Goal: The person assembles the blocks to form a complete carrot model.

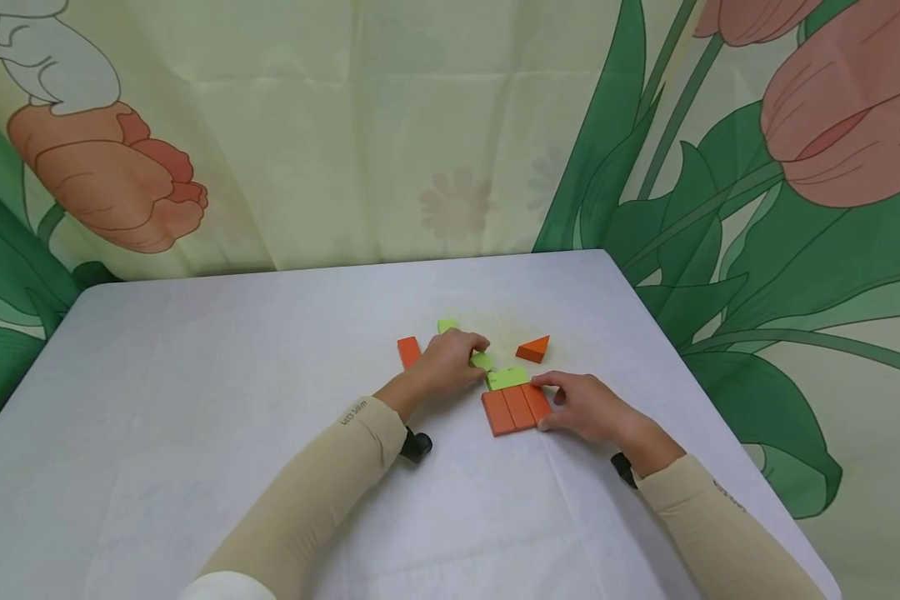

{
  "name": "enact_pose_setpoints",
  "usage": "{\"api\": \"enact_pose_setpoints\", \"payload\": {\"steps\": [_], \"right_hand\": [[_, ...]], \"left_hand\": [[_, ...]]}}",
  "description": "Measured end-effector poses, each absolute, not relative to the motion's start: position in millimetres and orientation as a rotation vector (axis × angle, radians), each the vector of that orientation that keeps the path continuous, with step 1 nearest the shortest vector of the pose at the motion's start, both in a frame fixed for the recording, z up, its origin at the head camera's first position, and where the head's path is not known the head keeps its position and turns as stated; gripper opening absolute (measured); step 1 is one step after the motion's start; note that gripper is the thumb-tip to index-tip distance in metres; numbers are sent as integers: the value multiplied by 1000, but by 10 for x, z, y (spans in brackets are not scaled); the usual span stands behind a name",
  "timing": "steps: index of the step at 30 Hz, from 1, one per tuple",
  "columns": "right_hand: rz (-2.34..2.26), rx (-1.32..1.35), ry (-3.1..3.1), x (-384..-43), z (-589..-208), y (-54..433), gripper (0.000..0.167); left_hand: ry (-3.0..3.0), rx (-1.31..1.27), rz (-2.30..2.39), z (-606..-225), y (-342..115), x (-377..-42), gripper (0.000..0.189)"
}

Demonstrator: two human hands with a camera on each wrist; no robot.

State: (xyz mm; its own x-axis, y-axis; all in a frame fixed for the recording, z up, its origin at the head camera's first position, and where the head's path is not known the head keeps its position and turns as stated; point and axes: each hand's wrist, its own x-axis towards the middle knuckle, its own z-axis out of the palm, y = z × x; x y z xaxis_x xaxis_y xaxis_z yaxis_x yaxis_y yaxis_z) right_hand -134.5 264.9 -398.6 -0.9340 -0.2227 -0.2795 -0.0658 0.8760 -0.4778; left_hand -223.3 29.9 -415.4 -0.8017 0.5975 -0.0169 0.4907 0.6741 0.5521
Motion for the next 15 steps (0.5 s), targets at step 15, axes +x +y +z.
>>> {"api": "enact_pose_setpoints", "payload": {"steps": [15], "right_hand": [[-667, -217, 2714, -1349, -3973, 2635, 64]], "left_hand": [[2786, 853, 585, -4146, 119, -2200, 43]]}}
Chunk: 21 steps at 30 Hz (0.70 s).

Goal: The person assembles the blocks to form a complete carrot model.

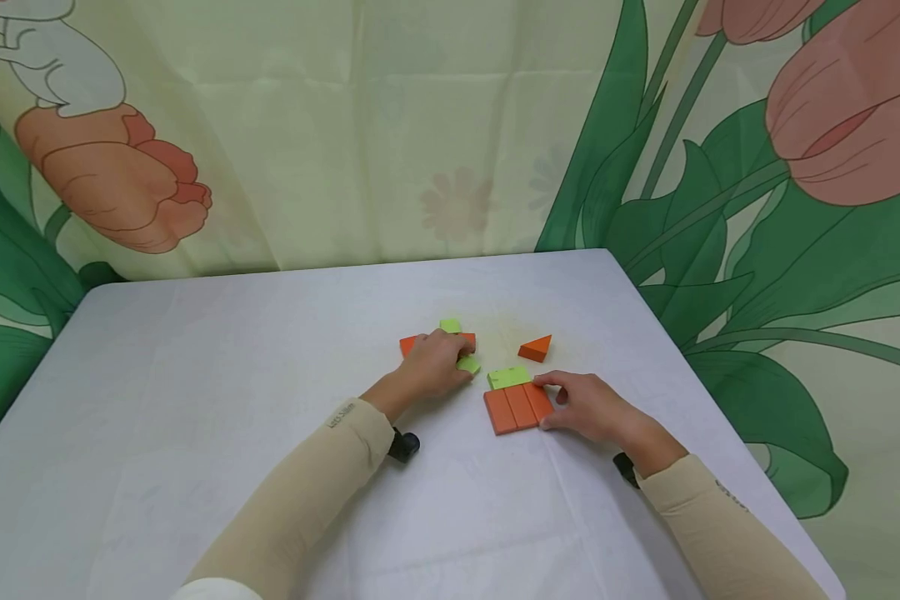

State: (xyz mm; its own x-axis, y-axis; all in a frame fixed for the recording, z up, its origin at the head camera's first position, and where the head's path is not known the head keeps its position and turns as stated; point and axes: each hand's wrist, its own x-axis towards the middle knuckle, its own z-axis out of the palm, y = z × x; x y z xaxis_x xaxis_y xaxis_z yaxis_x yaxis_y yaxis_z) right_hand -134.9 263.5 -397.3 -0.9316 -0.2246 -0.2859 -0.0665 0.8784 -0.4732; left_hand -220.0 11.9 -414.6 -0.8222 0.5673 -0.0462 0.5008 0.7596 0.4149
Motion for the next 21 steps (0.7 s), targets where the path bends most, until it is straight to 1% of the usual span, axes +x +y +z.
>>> {"api": "enact_pose_setpoints", "payload": {"steps": [5, 13, 21], "right_hand": [[-678, -201, 2706, -1360, -3992, 2634, 64], [-681, -221, 2704, -1371, -4030, 2633, 64], [-664, -237, 2722, -1380, -4031, 2641, 64]], "left_hand": [[2785, 877, 569, -4164, 95, -2203, 43], [2802, 914, 539, -4171, 181, -2175, 45], [2774, 885, 600, -4182, 164, -2200, 39]]}}
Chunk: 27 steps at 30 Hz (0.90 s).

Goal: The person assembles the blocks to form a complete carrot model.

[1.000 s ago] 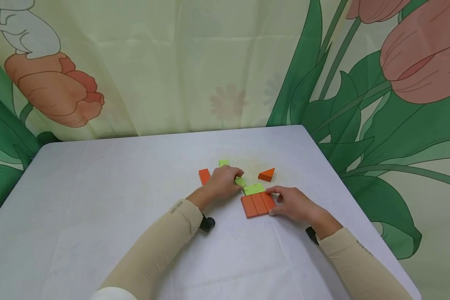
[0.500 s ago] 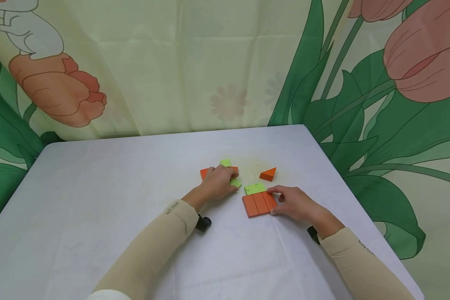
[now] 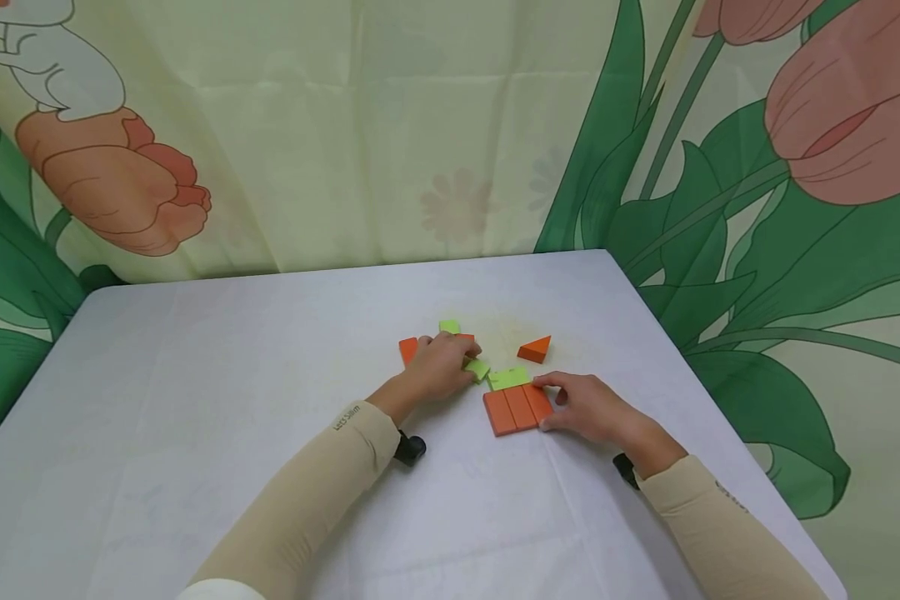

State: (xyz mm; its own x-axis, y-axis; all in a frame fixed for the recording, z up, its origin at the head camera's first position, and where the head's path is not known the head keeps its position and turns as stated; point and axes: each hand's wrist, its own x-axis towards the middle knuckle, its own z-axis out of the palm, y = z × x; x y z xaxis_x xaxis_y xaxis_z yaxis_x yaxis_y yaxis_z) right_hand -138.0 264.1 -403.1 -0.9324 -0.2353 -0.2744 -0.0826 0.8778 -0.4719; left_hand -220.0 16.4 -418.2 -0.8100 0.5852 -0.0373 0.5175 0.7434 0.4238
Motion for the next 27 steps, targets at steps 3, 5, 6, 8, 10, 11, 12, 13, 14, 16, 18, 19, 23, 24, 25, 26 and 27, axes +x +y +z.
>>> {"api": "enact_pose_setpoints", "payload": {"steps": [3, 5, 6, 8, 10, 11, 12, 13, 14, 16, 18, 19, 23, 24, 25, 26, 27], "right_hand": [[-663, -233, 2717, -1383, -4029, 2636, 64], [-660, -229, 2715, -1383, -4028, 2634, 64], [-658, -226, 2715, -1383, -4028, 2634, 64], [-655, -225, 2715, -1383, -4028, 2636, 64], [-655, -227, 2716, -1381, -4026, 2638, 64], [-655, -229, 2718, -1380, -4024, 2639, 64], [-656, -231, 2719, -1379, -4022, 2639, 64], [-657, -232, 2720, -1380, -4020, 2641, 64], [-656, -234, 2720, -1381, -4019, 2644, 64], [-655, -234, 2720, -1383, -4016, 2643, 64], [-652, -234, 2720, -1386, -4014, 2639, 64], [-652, -234, 2718, -1387, -4013, 2639, 64], [-652, -232, 2715, -1387, -4009, 2636, 64], [-652, -230, 2714, -1386, -4008, 2637, 64], [-652, -227, 2713, -1384, -4006, 2637, 64], [-652, -224, 2712, -1382, -4006, 2639, 64], [-650, -221, 2713, -1379, -4005, 2641, 64]], "left_hand": [[2759, 887, 614, -4199, 164, -2205, 39], [2758, 888, 620, -4204, 168, -2206, 39], [2758, 889, 618, -4204, 171, -2205, 39], [2758, 891, 620, -4200, 175, -2202, 39], [2758, 890, 620, -4194, 177, -2197, 39], [2759, 889, 621, -4192, 176, -2197, 39], [2760, 884, 625, -4187, 173, -2195, 41], [2762, 872, 642, -4182, 171, -2199, 42], [2765, 853, 663, -4175, 166, -2207, 43], [2779, 808, 706, -4160, 147, -2233, 45], [2797, 758, 741, -4133, 115, -2276, 47], [2802, 731, 757, -4121, 100, -2307, 47], [2834, 656, 730, -4070, 32, -2456, 50], [2840, 638, 717, -4061, 17, -2495, 50], [2843, 616, 705, -4057, 4, -2534, 51], [2847, 600, 692, -4054, -11, -2571, 52], [2848, 582, 682, -4054, -24, -2606, 52]]}}
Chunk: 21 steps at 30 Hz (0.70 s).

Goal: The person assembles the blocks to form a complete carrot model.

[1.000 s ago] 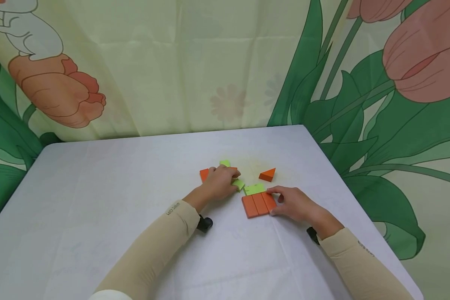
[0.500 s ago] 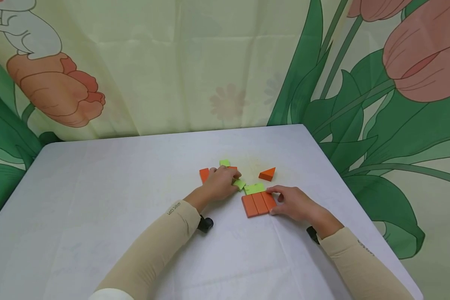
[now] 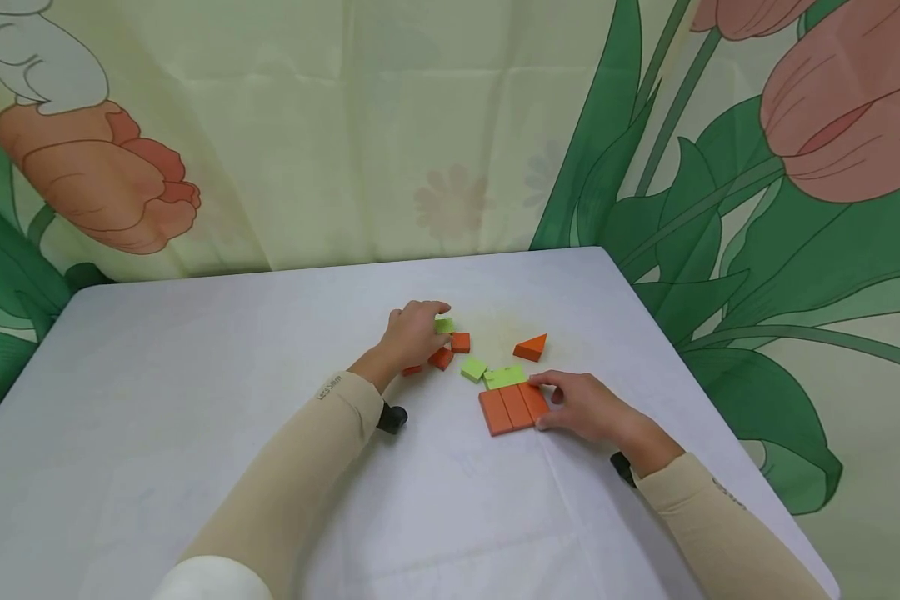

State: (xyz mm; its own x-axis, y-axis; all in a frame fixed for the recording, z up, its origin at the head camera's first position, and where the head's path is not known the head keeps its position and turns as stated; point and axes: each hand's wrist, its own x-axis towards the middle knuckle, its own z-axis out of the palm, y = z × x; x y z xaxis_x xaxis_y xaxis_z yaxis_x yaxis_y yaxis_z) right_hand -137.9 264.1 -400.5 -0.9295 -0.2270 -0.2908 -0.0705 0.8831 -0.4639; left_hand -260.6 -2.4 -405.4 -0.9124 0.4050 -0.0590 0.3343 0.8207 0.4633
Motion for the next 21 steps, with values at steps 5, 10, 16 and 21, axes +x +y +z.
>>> {"api": "enact_pose_setpoints", "payload": {"steps": [5, 10, 16, 21], "right_hand": [[-655, -215, 2715, -1374, -4007, 2641, 64], [-660, -222, 2715, -1368, -4013, 2637, 64], [-660, -230, 2721, -1358, -4007, 2637, 63], [-665, -230, 2721, -1353, -3997, 2642, 64]], "left_hand": [[2835, 513, 643, -4087, -81, -2743, 51], [2802, 500, 654, -4119, -107, -2799, 46], [2772, 515, 660, -4136, -98, -2820, 41], [2795, 497, 635, -4117, -97, -2807, 40]]}}
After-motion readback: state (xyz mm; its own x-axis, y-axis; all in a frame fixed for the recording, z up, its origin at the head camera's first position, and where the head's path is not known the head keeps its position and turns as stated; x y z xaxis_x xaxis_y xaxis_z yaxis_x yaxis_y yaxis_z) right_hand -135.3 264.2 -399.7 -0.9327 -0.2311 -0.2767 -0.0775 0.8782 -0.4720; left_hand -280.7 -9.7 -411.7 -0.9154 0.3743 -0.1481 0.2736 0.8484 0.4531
